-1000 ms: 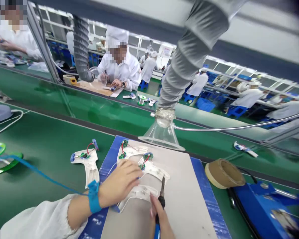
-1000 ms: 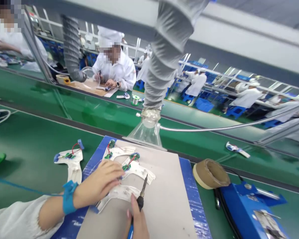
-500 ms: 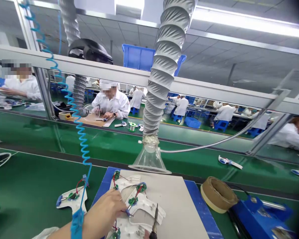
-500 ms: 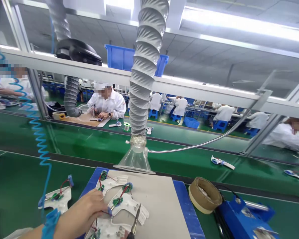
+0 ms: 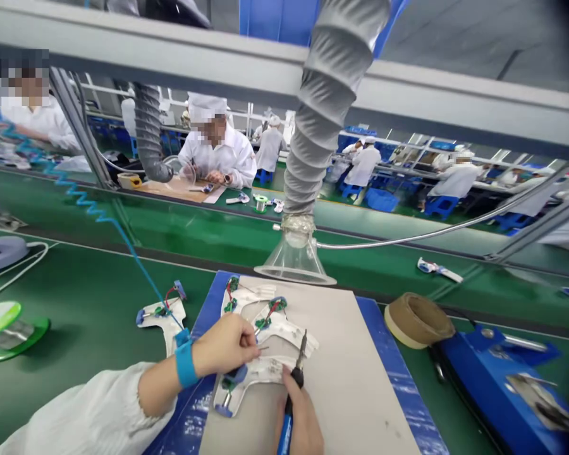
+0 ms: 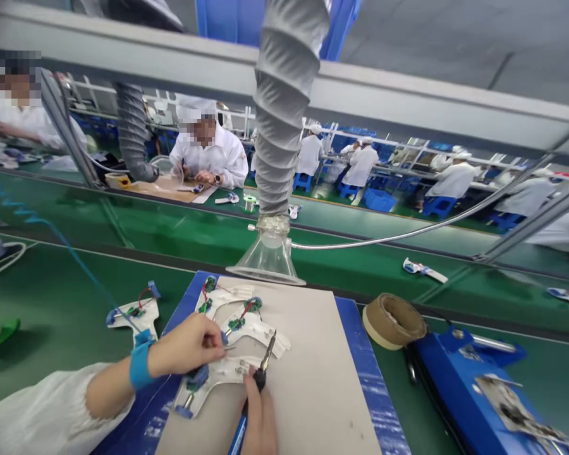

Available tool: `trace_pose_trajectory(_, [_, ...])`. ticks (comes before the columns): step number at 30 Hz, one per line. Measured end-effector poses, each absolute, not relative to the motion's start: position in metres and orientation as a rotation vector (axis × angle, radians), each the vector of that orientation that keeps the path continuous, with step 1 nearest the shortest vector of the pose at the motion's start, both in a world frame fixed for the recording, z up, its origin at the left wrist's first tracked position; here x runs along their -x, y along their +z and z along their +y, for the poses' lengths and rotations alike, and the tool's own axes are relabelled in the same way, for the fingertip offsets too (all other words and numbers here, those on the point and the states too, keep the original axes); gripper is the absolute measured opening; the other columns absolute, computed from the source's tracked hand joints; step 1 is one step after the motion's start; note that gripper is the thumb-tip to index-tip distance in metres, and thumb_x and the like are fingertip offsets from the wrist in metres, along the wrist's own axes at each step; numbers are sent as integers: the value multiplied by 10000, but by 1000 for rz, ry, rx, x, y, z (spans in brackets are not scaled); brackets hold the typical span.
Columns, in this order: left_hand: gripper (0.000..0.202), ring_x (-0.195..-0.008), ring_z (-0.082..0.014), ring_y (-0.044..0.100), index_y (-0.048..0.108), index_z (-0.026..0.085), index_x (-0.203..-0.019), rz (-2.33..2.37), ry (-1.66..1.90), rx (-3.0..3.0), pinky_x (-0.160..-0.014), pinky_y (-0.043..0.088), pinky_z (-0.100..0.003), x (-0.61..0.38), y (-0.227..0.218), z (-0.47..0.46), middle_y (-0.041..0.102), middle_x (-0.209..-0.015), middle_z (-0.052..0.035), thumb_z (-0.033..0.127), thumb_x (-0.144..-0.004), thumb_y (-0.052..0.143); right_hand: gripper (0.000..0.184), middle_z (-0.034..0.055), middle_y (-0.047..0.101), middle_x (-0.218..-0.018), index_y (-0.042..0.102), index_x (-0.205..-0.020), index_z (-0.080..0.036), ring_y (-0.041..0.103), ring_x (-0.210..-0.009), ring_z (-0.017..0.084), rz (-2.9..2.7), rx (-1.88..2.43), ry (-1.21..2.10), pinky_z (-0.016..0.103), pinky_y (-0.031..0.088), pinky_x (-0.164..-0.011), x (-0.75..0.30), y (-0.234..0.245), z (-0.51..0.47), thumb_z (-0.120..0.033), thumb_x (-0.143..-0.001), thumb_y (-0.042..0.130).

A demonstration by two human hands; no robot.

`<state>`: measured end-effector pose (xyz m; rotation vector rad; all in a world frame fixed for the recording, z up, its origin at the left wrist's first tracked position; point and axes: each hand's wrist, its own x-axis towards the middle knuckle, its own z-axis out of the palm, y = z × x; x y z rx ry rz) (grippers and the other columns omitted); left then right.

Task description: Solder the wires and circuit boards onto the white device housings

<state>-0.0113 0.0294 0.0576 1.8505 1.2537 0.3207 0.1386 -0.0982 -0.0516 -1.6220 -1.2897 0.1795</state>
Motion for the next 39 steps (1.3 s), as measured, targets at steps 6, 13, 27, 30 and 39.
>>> trace_pose_trajectory(6, [200,-656,-164,643,788,116,-771,1176,451,-1701,-637,472,-231,2,38,27,746,-688,-60,274,-789,666,404,24,688,-1253,609,-1262,-332,663,-1160,301,-1294,1419,261,413,611,-906,-147,-52,-97,-397,-863,616])
trace_pose_trajectory(13, [157,-712,-163,637,806,155,-779,1060,588,-1738,-653,466,-230,0,33,16,747,-718,-53,263,-803,695,563,64,592,-1398,494,-1380,-338,565,-1299,321,-1402,1338,412,503,544,-1022,-154,-71,-95,-426,-851,666])
trace_pose_trajectory(27, [135,-656,-142,608,784,174,-752,914,839,-1759,-667,479,-243,1,25,10,701,-656,-25,210,-853,701,669,144,467,-1510,308,-1502,-283,512,-1354,311,-1416,1268,619,519,527,-1048,-158,-55,-108,-350,-904,600])
trace_pose_trajectory(30, [119,-656,-139,608,789,166,-761,857,874,-1734,-668,487,-241,1,24,10,706,-667,-33,198,-844,711,616,140,459,-1517,280,-1494,-311,514,-1352,306,-1393,1246,623,547,530,-1037,-158,-46,-113,-332,-938,543])
trace_pose_trajectory(39, [141,-634,-132,588,794,175,-755,874,932,-1697,-636,475,-235,-1,19,11,689,-634,-26,234,-853,712,525,150,472,-1507,302,-1477,-277,489,-1374,290,-1342,1191,700,533,522,-1055,-148,-24,-113,-258,-974,452])
